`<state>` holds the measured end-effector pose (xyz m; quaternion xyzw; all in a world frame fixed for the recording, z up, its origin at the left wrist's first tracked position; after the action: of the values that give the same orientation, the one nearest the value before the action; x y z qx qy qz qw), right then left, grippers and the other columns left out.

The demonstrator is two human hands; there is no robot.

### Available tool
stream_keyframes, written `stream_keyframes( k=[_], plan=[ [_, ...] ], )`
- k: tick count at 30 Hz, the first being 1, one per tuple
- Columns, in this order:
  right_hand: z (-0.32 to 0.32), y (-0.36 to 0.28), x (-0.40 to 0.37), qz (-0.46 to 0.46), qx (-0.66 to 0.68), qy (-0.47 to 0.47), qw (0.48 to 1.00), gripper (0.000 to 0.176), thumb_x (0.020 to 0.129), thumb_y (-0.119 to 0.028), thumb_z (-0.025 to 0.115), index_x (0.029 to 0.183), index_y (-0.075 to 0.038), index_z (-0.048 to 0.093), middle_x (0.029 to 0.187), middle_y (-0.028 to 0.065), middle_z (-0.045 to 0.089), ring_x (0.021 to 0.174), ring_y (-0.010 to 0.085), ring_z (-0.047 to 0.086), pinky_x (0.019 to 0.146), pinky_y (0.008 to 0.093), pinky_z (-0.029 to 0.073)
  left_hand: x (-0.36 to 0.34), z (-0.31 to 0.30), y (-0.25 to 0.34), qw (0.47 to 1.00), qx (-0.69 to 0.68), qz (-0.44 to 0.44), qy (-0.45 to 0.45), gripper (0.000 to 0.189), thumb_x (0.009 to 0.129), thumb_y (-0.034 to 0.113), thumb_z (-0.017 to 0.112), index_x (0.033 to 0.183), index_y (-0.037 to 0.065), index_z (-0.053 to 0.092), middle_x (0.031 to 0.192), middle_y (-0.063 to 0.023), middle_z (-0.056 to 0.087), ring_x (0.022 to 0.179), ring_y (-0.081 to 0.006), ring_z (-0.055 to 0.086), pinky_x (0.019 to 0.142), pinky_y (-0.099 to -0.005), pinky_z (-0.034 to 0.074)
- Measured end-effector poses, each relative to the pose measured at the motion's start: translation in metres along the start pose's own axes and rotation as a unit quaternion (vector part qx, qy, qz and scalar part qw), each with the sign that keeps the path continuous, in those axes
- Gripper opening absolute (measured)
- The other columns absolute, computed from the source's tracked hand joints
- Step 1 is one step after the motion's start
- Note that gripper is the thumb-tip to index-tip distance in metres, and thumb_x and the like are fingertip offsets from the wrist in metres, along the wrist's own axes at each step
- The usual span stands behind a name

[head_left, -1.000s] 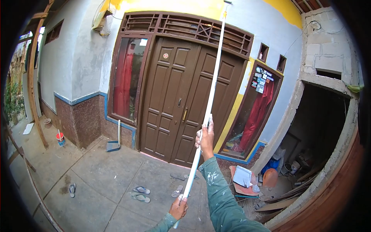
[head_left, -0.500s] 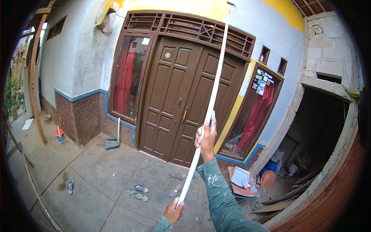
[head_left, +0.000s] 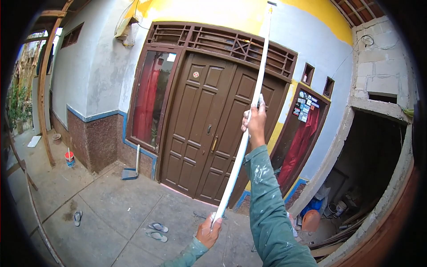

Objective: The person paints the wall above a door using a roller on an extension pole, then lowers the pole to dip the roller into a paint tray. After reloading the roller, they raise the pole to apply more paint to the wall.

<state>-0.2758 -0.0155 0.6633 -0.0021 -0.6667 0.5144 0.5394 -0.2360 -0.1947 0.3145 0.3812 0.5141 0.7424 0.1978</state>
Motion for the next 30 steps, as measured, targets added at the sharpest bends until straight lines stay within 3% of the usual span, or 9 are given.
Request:
stream_keyframes(
  k=[8, 17, 18, 19, 20, 21, 22, 30],
  plan=[
    [-0.02, 0.014, 0.068, 0.024, -0.012, 0.004, 1.0, 0.051, 0.1, -0.02, 0.036, 0.147, -0.022, 0.017, 0.063, 0.0015, 0.043, 0.041, 0.0082, 0.04, 0.033, 0.025, 0.036, 0.045, 0.021, 0.035, 0.999, 0.006, 0.031, -0.01, 0.022, 0.097, 0.024, 0.051, 0.103, 0.002, 0.051, 0.065, -0.0082, 0.054, 0.058, -0.018, 0.057, 0.055, -0.0335, 0.044],
    [-0.037, 0.067, -0.016, 0.061, -0.021, 0.012, 0.998, 0.048, 0.098, -0.016, 0.033, 0.144, -0.023, 0.023, 0.063, 0.0012, 0.044, 0.041, 0.0082, 0.041, 0.032, 0.0239, 0.036, -0.043, 0.015, -0.063, 0.997, 0.02, -0.081, -0.005, 0.025, 0.097, 0.027, 0.05, 0.105, 0.003, 0.051, 0.066, -0.0089, 0.056, 0.059, -0.0208, 0.058, 0.056, -0.0346, 0.045],
    [-0.038, 0.073, -0.027, 0.066, -0.021, 0.008, 0.998, 0.048, 0.098, -0.016, 0.033, 0.144, -0.023, 0.022, 0.063, 0.0012, 0.044, 0.04, 0.0083, 0.041, 0.032, 0.024, 0.036, -0.049, 0.004, -0.045, 0.988, 0.083, 0.091, 0.09, 0.031, 0.096, 0.033, 0.05, 0.105, 0.004, 0.054, 0.065, -0.0099, 0.056, 0.055, -0.0225, 0.057, 0.052, -0.0347, 0.046],
    [-0.036, 0.074, -0.032, 0.069, -0.021, 0.005, 0.997, 0.049, 0.098, -0.015, 0.033, 0.145, -0.024, 0.022, 0.062, 0.0013, 0.044, 0.04, 0.0083, 0.041, 0.032, 0.0242, 0.036, -0.066, -0.004, -0.006, 0.938, 0.142, 0.26, 0.181, 0.036, 0.095, 0.039, 0.05, 0.106, 0.005, 0.056, 0.063, -0.0109, 0.055, 0.051, -0.0242, 0.057, 0.048, -0.0347, 0.046],
    [-0.036, 0.072, -0.031, 0.069, -0.021, 0.005, 0.997, 0.049, 0.098, -0.015, 0.033, 0.145, -0.024, 0.022, 0.062, 0.0013, 0.044, 0.04, 0.0083, 0.041, 0.032, 0.0242, 0.036, -0.068, -0.008, 0.0, 0.938, 0.143, 0.261, 0.181, 0.036, 0.095, 0.039, 0.05, 0.106, 0.005, 0.056, 0.063, -0.0109, 0.055, 0.051, -0.0242, 0.057, 0.048, -0.0347, 0.046],
    [-0.036, 0.068, -0.027, 0.064, -0.017, 0.008, 0.998, 0.049, 0.098, -0.015, 0.033, 0.145, -0.023, 0.022, 0.062, 0.0012, 0.044, 0.04, 0.0084, 0.041, 0.032, 0.0242, 0.035, -0.056, -0.006, -0.026, 0.984, 0.107, 0.106, 0.096, 0.031, 0.096, 0.033, 0.05, 0.106, 0.003, 0.054, 0.065, -0.0102, 0.056, 0.055, -0.0232, 0.058, 0.052, -0.035, 0.046],
    [-0.036, 0.064, -0.022, 0.059, -0.015, 0.012, 0.998, 0.05, 0.097, -0.015, 0.033, 0.145, -0.023, 0.021, 0.062, 0.0012, 0.044, 0.04, 0.0084, 0.041, 0.031, 0.0242, 0.035, -0.051, 0.004, -0.047, 0.996, 0.067, -0.053, 0.008, 0.027, 0.097, 0.027, 0.051, 0.106, 0.002, 0.051, 0.067, -0.0095, 0.056, 0.059, -0.0221, 0.059, 0.057, -0.0352, 0.046],
    [-0.029, 0.004, 0.084, 0.021, -0.017, 0.0, 1.0, 0.05, 0.099, -0.019, 0.037, 0.146, -0.02, 0.019, 0.065, 0.0024, 0.043, 0.042, 0.0094, 0.04, 0.034, 0.0267, 0.038, 0.025, 0.029, 0.034, 0.998, 0.05, 0.009, -0.036, 0.029, 0.098, 0.028, 0.048, 0.108, 0.001, 0.049, 0.067, -0.0108, 0.056, 0.061, -0.0238, 0.059, 0.058, -0.0375, 0.046]
  ],
)
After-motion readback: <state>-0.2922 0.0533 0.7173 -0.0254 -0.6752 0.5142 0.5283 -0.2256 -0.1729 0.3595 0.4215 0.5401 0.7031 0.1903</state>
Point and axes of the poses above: each hand's wrist, its own x-axis towards the middle knuckle, its own z-axis out of the palm, y = z × x, the point moved 10 cm from there along x, towards the middle knuckle
